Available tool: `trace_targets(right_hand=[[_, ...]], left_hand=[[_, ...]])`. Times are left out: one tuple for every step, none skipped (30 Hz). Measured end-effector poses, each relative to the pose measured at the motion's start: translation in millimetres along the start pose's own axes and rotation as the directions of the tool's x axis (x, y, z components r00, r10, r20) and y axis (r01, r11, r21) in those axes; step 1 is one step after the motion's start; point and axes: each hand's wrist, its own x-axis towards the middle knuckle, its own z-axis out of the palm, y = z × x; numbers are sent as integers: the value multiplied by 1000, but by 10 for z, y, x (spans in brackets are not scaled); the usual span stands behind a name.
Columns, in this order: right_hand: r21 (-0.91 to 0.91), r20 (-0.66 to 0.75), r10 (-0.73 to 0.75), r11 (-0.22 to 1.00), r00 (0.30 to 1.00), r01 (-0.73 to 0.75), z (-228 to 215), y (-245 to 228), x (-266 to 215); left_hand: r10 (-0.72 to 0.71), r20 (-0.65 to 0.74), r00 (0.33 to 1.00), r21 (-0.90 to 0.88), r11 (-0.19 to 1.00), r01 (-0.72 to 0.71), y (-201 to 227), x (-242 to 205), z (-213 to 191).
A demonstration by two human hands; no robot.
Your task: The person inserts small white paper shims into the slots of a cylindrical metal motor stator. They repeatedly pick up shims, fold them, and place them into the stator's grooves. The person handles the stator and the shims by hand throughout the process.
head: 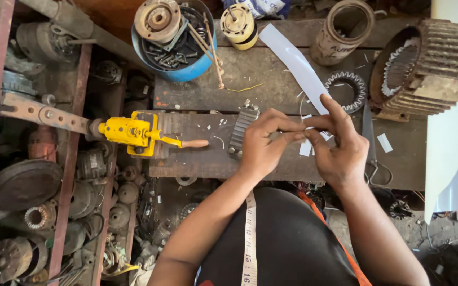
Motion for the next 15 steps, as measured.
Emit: trace_targets(right_hand=[[88, -13, -72, 993, 997, 73, -12, -64, 10], [175, -31, -143, 974, 989, 147, -17, -118, 16], [259, -50, -209, 942, 977, 214, -16, -155, 3], [195, -60, -242, 949, 968, 249, -6, -171, -13], [129, -67, -277, 950, 959, 283, 4, -171, -33], [62, -71, -311, 947, 948, 315, 18, -161, -55], [73, -98, -285, 953, 953, 293, 45, -151, -74], [84, -125, -259, 959, 958, 271, 85, -142, -92], [98, -150, -233, 964, 961, 249, 128, -130, -101], [83, -188, -234, 964, 954, 253, 168, -113, -97], [70, -222, -233, 965, 947, 253, 209, -95, -100], [56, -256, -231, 966, 938, 253, 247, -79, -104], [44, -280, -224, 968, 933, 246, 281, -64, -95], [31, -303, -218, 971, 928, 238, 315, -52, -82], [19, -324, -213, 973, 922, 232, 335, -38, -64]], left_hand=[[-1, 21, 1000, -79, 997, 3, 12, -12, -16], [-1, 43, 999, -158, 987, 8, 20, -19, -29], [-6, 63, 998, -235, 972, 21, 28, -46, -37], [-12, 60, 998, -238, 971, 26, 31, -68, -40], [-17, 55, 998, -244, 969, 30, 34, -87, -28], [-22, 50, 999, -249, 968, 34, 39, -101, -11], [-40, 1, 999, -253, 967, 39, 53, -108, 21], [-58, -47, 997, -256, 966, 44, 74, -121, 72], [-77, -97, 992, -259, 965, 49, 90, -120, 118], [-65, -116, 991, -270, 962, 32, 100, -107, 155], [-59, -137, 989, -281, 960, 18, 113, -117, 191], [-52, -157, 986, -291, 957, 4, 127, -128, 227], [-42, -191, 981, -253, 967, -7, 143, -131, 267], [-31, -224, 974, -215, 977, -18, 160, -132, 306], [-18, -259, 966, -175, 984, -29, 175, -124, 346]])
